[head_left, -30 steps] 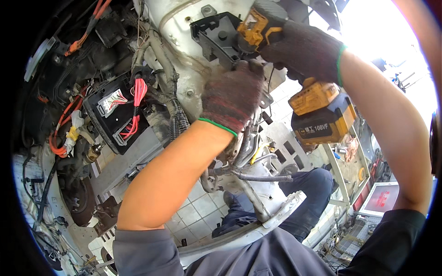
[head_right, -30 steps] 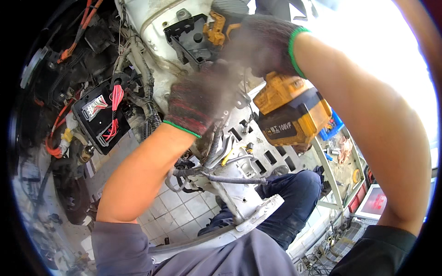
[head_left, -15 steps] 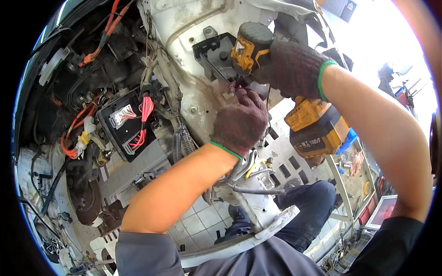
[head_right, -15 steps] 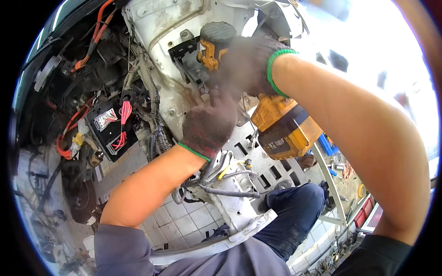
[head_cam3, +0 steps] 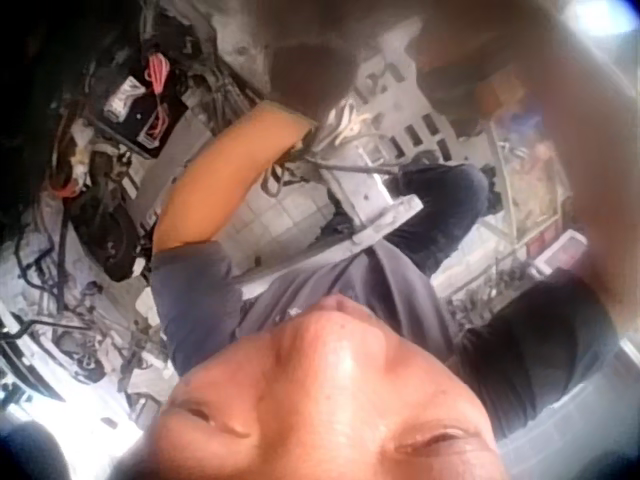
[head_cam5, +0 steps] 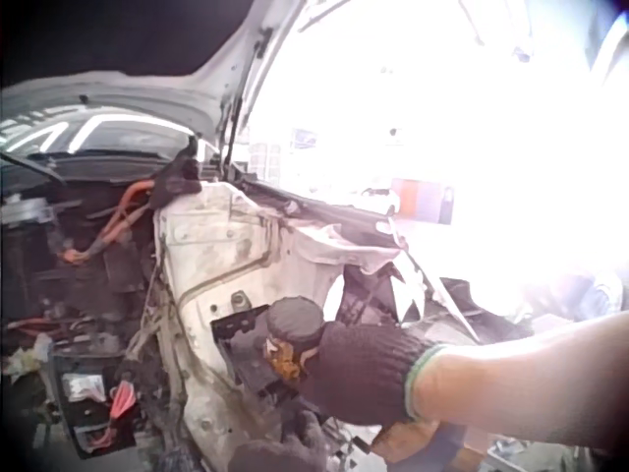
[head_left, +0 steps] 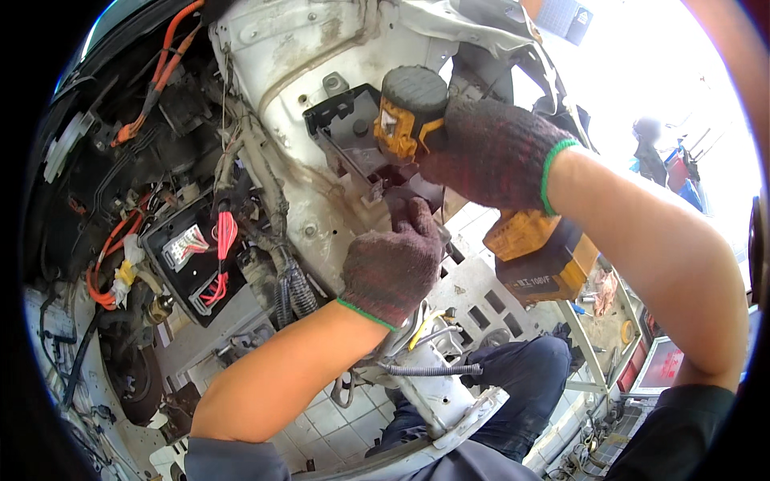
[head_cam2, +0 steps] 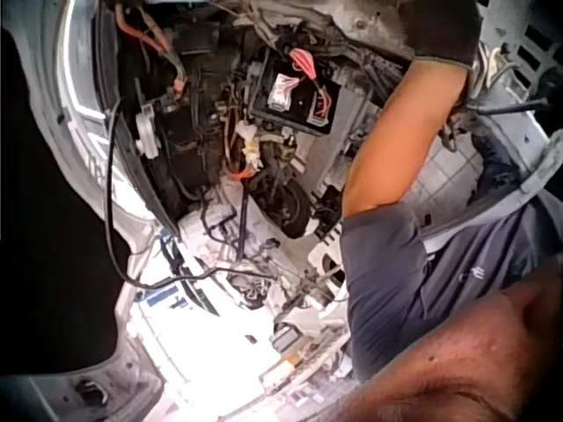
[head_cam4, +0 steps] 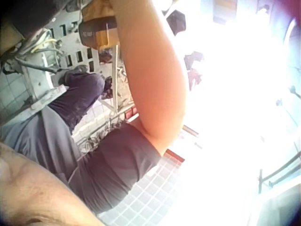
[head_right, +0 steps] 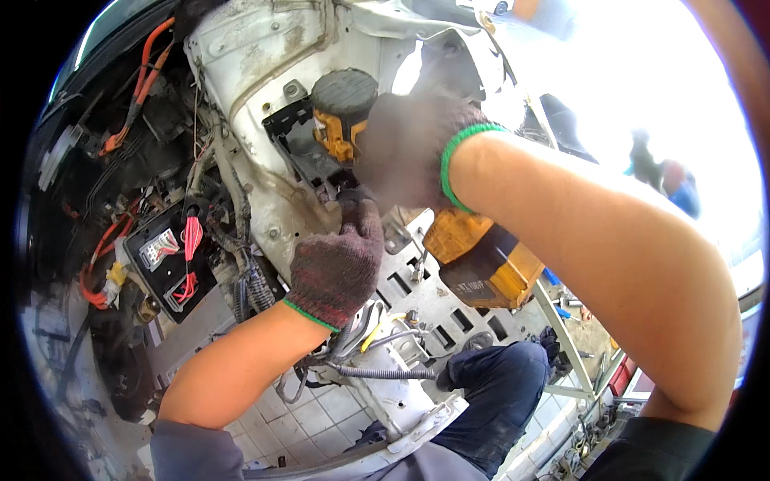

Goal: The person works on the front section of a car, using a power drill to remove bolts and detaching various components. They disconnect wiring harnesses and remove a large metal cross-member from the vehicle's frame.

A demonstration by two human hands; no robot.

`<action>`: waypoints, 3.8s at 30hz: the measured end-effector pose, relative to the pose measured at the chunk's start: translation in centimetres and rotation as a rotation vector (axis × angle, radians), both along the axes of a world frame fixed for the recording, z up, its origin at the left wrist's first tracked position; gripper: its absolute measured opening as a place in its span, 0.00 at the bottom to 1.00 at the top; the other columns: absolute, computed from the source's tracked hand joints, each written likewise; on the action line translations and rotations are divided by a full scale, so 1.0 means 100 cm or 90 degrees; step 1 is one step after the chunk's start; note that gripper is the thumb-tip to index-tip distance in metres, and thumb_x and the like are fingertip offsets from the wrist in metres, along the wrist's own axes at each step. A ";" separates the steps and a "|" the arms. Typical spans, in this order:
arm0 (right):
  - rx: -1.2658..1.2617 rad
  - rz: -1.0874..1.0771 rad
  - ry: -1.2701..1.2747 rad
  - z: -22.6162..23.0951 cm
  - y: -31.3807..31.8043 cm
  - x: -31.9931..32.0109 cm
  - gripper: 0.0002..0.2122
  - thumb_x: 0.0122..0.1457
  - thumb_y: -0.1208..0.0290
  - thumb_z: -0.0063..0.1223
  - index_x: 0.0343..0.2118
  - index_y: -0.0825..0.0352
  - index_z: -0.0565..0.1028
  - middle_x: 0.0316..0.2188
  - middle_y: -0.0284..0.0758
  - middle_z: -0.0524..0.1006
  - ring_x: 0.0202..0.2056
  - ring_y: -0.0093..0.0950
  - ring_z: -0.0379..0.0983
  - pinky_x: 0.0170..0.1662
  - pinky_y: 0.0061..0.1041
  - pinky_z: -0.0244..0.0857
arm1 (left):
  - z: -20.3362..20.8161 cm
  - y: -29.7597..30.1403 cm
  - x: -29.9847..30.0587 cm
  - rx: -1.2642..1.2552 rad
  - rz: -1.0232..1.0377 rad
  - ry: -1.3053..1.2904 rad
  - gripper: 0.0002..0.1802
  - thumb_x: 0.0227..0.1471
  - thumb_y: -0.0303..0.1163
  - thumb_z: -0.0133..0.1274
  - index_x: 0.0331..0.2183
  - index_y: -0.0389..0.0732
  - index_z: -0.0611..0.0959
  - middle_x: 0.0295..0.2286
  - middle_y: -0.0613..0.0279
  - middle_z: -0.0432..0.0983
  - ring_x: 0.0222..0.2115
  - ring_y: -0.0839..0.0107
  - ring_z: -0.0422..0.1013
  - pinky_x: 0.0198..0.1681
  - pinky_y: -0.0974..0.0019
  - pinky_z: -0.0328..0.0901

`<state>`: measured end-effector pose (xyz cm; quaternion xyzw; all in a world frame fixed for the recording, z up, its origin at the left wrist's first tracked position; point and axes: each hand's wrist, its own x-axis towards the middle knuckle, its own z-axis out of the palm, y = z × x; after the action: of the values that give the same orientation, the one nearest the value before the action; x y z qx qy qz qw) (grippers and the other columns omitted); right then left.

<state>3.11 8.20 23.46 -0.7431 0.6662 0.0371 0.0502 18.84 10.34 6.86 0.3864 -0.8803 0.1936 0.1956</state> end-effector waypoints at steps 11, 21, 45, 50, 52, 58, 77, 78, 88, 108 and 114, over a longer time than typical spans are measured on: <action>0.028 -0.035 -0.037 0.011 0.014 0.000 0.18 0.64 0.52 0.58 0.42 0.64 0.85 0.38 0.46 0.85 0.43 0.44 0.84 0.50 0.41 0.77 | 0.003 0.001 0.003 0.064 0.013 -0.057 0.32 0.55 0.33 0.53 0.59 0.30 0.76 0.48 0.32 0.82 0.18 0.59 0.81 0.20 0.53 0.75; -0.021 -0.002 -0.082 0.004 0.015 -0.011 0.19 0.66 0.54 0.57 0.52 0.61 0.80 0.40 0.40 0.86 0.43 0.42 0.84 0.48 0.41 0.78 | 0.009 0.003 0.001 0.056 -0.007 0.012 0.28 0.59 0.34 0.54 0.57 0.28 0.79 0.44 0.32 0.83 0.17 0.60 0.81 0.21 0.56 0.74; 0.109 -0.054 -0.229 0.006 -0.001 0.006 0.15 0.62 0.58 0.59 0.40 0.68 0.83 0.29 0.39 0.82 0.29 0.32 0.79 0.34 0.33 0.74 | 0.002 0.005 0.003 0.034 0.021 -0.028 0.31 0.54 0.34 0.54 0.58 0.30 0.78 0.25 0.53 0.83 0.18 0.62 0.80 0.21 0.54 0.74; 0.166 -0.078 -0.320 0.003 -0.014 0.016 0.16 0.60 0.60 0.62 0.38 0.71 0.83 0.27 0.37 0.81 0.24 0.25 0.77 0.28 0.27 0.73 | 0.003 0.002 0.001 -0.014 0.017 0.044 0.21 0.56 0.34 0.55 0.46 0.26 0.79 0.19 0.59 0.78 0.15 0.67 0.78 0.16 0.57 0.73; 0.188 -0.028 -0.317 0.001 -0.019 0.014 0.16 0.60 0.61 0.62 0.38 0.72 0.82 0.27 0.37 0.81 0.23 0.26 0.78 0.27 0.27 0.74 | 0.002 0.001 0.003 0.006 -0.011 0.043 0.20 0.56 0.33 0.56 0.45 0.28 0.79 0.17 0.64 0.76 0.15 0.68 0.78 0.16 0.57 0.72; 0.252 -0.061 -0.410 0.006 -0.022 0.010 0.14 0.59 0.63 0.62 0.38 0.72 0.80 0.26 0.35 0.80 0.23 0.25 0.78 0.24 0.26 0.74 | -0.003 0.001 0.002 0.017 -0.010 0.027 0.21 0.54 0.33 0.58 0.47 0.30 0.78 0.17 0.67 0.75 0.15 0.68 0.78 0.16 0.55 0.72; 0.262 -0.072 -0.464 0.014 -0.015 0.014 0.17 0.57 0.64 0.61 0.42 0.73 0.80 0.31 0.38 0.81 0.24 0.26 0.79 0.27 0.27 0.75 | 0.001 0.003 0.001 0.050 -0.006 0.026 0.20 0.56 0.32 0.58 0.47 0.31 0.76 0.21 0.62 0.76 0.18 0.62 0.80 0.16 0.53 0.72; 0.266 -0.078 -0.451 0.017 -0.015 0.016 0.17 0.57 0.64 0.61 0.43 0.73 0.80 0.30 0.38 0.81 0.25 0.25 0.79 0.27 0.27 0.75 | 0.000 0.003 0.000 0.045 0.009 0.017 0.20 0.56 0.32 0.57 0.47 0.31 0.76 0.21 0.61 0.76 0.18 0.62 0.80 0.16 0.53 0.72; 0.179 -0.048 -0.310 0.030 -0.002 0.041 0.15 0.60 0.67 0.59 0.46 0.72 0.79 0.23 0.35 0.80 0.23 0.25 0.78 0.27 0.27 0.74 | -0.008 0.004 -0.003 0.055 0.040 0.006 0.29 0.55 0.34 0.54 0.56 0.28 0.77 0.20 0.61 0.77 0.17 0.60 0.79 0.17 0.51 0.70; 0.252 0.053 -0.227 0.038 -0.033 0.040 0.14 0.60 0.64 0.58 0.37 0.74 0.83 0.21 0.37 0.80 0.21 0.25 0.78 0.25 0.26 0.72 | 0.000 0.006 -0.002 0.018 0.060 0.056 0.22 0.58 0.33 0.53 0.51 0.31 0.77 0.22 0.60 0.77 0.17 0.62 0.79 0.17 0.55 0.71; 0.230 -0.166 -0.401 0.029 -0.016 0.034 0.15 0.60 0.65 0.58 0.38 0.75 0.82 0.22 0.37 0.80 0.20 0.25 0.77 0.24 0.26 0.71 | -0.002 0.009 0.000 0.058 0.025 0.033 0.29 0.57 0.35 0.55 0.58 0.30 0.75 0.23 0.60 0.79 0.19 0.62 0.81 0.19 0.54 0.72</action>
<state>6.47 6.57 26.39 -0.6066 0.6895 -0.0827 0.3870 18.86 11.20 6.70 0.4171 -0.8751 0.1469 0.1964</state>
